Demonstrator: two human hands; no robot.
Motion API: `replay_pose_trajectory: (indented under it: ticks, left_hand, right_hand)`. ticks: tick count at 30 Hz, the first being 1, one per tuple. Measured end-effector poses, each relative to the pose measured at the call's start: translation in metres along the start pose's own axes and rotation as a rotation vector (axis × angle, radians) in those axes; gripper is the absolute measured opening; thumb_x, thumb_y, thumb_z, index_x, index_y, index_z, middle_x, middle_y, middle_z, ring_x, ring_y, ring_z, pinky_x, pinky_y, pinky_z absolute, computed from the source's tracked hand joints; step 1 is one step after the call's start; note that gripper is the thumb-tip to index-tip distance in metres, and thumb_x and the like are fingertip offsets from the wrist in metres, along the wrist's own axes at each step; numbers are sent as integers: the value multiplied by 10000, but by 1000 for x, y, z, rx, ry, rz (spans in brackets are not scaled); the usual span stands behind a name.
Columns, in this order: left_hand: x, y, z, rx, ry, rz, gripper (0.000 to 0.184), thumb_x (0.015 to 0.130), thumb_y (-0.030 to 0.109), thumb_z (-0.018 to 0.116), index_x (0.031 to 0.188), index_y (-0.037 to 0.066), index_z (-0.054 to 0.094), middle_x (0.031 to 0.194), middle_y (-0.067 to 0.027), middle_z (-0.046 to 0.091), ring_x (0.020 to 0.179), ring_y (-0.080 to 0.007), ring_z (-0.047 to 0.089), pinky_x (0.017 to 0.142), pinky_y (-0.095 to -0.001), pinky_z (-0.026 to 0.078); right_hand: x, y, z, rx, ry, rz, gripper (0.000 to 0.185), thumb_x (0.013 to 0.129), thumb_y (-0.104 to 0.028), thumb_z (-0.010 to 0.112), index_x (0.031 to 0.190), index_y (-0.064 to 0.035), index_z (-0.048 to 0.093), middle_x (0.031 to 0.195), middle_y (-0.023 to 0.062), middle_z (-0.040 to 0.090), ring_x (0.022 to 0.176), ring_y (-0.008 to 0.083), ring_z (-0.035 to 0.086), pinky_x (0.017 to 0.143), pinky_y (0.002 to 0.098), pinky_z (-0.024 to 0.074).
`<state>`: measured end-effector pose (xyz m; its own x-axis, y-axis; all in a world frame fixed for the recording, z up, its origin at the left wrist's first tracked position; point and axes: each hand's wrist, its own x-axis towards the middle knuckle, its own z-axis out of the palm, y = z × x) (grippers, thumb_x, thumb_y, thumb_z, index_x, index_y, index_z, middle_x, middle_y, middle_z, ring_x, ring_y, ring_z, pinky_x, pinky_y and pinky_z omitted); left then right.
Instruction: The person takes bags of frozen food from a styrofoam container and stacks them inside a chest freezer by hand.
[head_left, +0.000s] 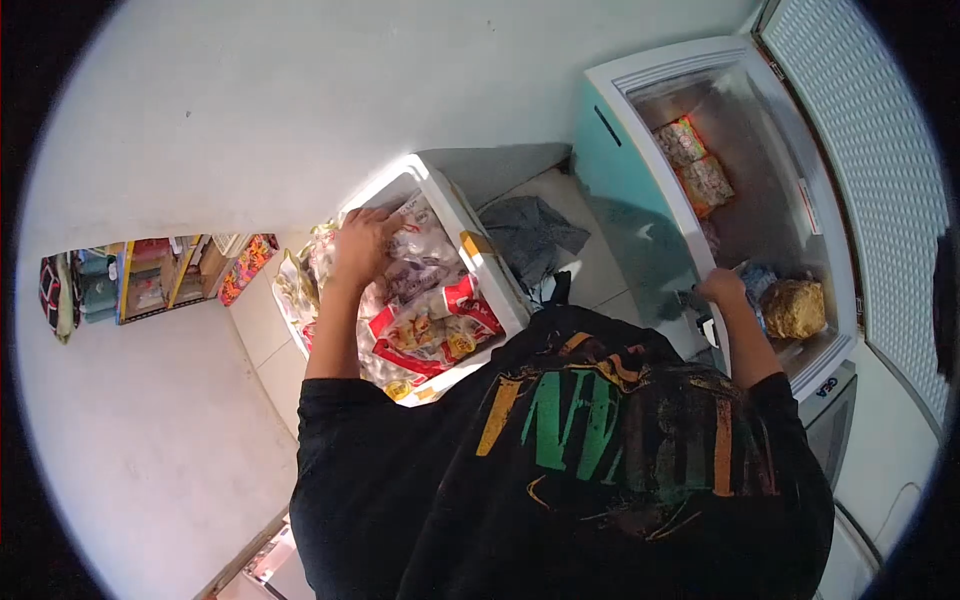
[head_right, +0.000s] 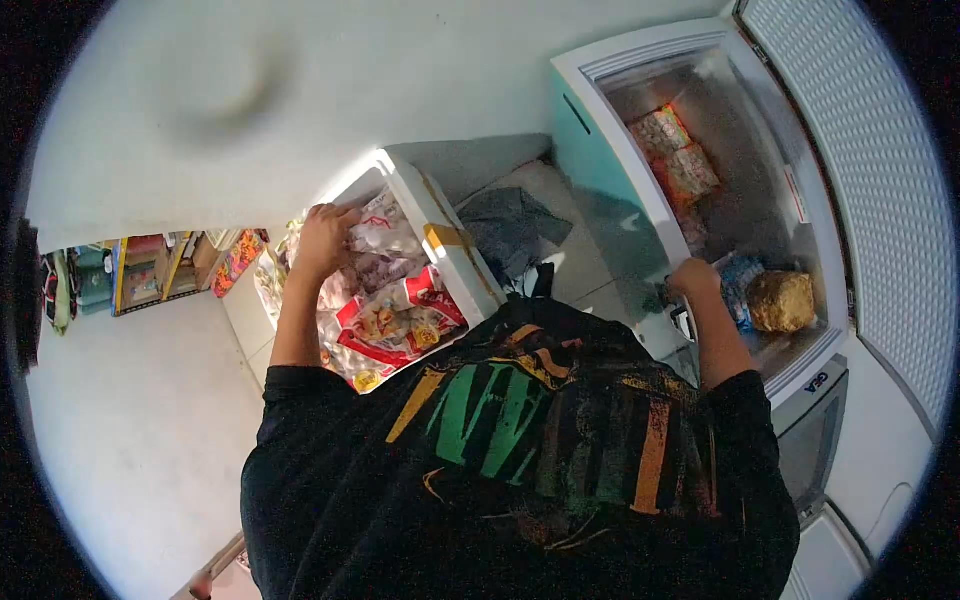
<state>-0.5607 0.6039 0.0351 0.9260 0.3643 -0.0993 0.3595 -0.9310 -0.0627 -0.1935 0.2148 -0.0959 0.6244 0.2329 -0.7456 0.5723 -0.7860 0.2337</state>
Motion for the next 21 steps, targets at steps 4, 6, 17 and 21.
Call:
replay_pose_trajectory:
  ticks: [4, 6, 17, 21]
  left_hand:
    - [-10, 6, -22, -45, 149, 7, 290, 533, 79, 598, 814, 104, 534, 783, -64, 549, 833, -243, 515, 771, -350, 383]
    - [-9, 12, -38, 31, 112, -24, 302, 529, 19, 547, 821, 100, 536, 757, -71, 533, 805, -255, 501, 775, -355, 375]
    - [95, 146, -111, -164, 378, 406, 257, 470, 22, 578, 703, 73, 482, 712, -71, 488, 740, -268, 481, 748, -376, 365]
    - [158, 243, -124, -352, 397, 707, 352, 445, 47, 613, 774, 85, 494, 774, -67, 499, 790, -275, 486, 751, -379, 365]
  right_hand:
    - [-3, 6, 5, 108, 65, -40, 522, 668, -429, 567, 943, 15, 577, 972, 195, 565, 898, 307, 554, 766, 390, 436]
    - [-19, 8, 7, 185, 54, -16, 534, 666, -440, 563, 948, 13, 575, 976, 199, 562, 897, 313, 553, 765, 392, 436]
    - [-105, 38, -15, 802, 475, -375, 768, 584, -399, 660, 1199, -40, 372, 1118, 224, 469, 1025, 336, 471, 856, 377, 377]
    - [-113, 52, -16, 753, 980, -536, 882, 553, -396, 700, 1245, -60, 268, 1230, 236, 339, 1093, 367, 389, 876, 407, 342]
